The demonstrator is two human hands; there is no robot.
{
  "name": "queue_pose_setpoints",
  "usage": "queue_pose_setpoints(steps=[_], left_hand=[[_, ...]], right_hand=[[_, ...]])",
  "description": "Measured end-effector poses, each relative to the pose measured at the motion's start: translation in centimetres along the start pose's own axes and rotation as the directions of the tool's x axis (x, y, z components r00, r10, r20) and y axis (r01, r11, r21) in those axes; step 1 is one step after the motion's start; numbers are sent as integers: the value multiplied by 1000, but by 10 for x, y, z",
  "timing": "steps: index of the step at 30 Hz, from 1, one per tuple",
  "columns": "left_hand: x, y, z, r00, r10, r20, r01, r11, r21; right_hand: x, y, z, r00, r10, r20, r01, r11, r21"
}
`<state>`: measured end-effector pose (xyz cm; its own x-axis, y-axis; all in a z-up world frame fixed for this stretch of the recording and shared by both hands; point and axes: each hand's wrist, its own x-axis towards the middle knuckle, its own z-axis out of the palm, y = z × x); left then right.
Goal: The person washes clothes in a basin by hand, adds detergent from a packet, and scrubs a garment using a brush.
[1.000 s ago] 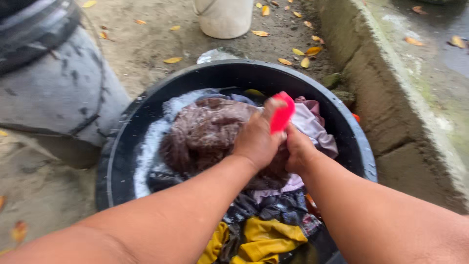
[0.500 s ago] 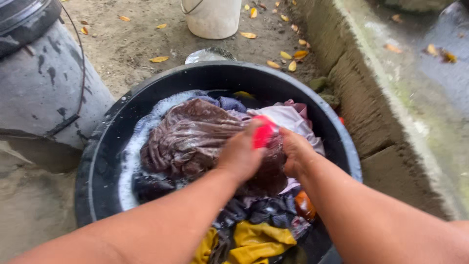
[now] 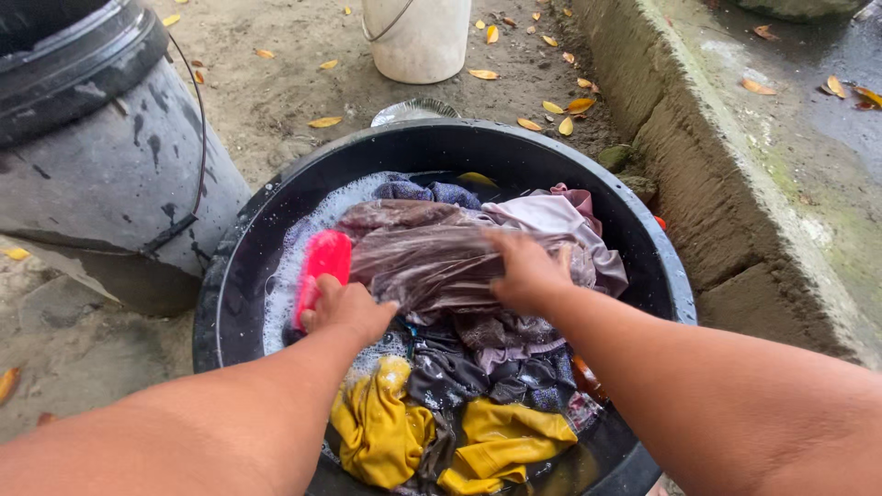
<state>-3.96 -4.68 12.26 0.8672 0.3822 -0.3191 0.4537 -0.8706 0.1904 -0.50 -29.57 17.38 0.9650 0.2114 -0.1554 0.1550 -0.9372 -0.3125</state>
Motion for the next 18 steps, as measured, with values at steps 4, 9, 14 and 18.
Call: queue_pose_setpoints(steps=[4, 9, 14, 18], left_hand=[[32, -20, -12, 996, -63, 65, 74, 981, -179], [86, -29, -97, 984, -83, -159, -28, 806, -591], [96, 4, -149, 865, 157, -477, -391, 806, -444], [69, 56, -111, 728, 258, -636, -615, 655, -438]], right_hand=[[-16, -22, -10, 893, 222, 390, -148, 966, -212], [-16, -36, -11, 839, -151, 522, -204, 803, 561], [8, 26, -27, 788, -46, 614, -607, 116, 787], [-5, 67, 11, 774, 469, 426, -588, 284, 757]])
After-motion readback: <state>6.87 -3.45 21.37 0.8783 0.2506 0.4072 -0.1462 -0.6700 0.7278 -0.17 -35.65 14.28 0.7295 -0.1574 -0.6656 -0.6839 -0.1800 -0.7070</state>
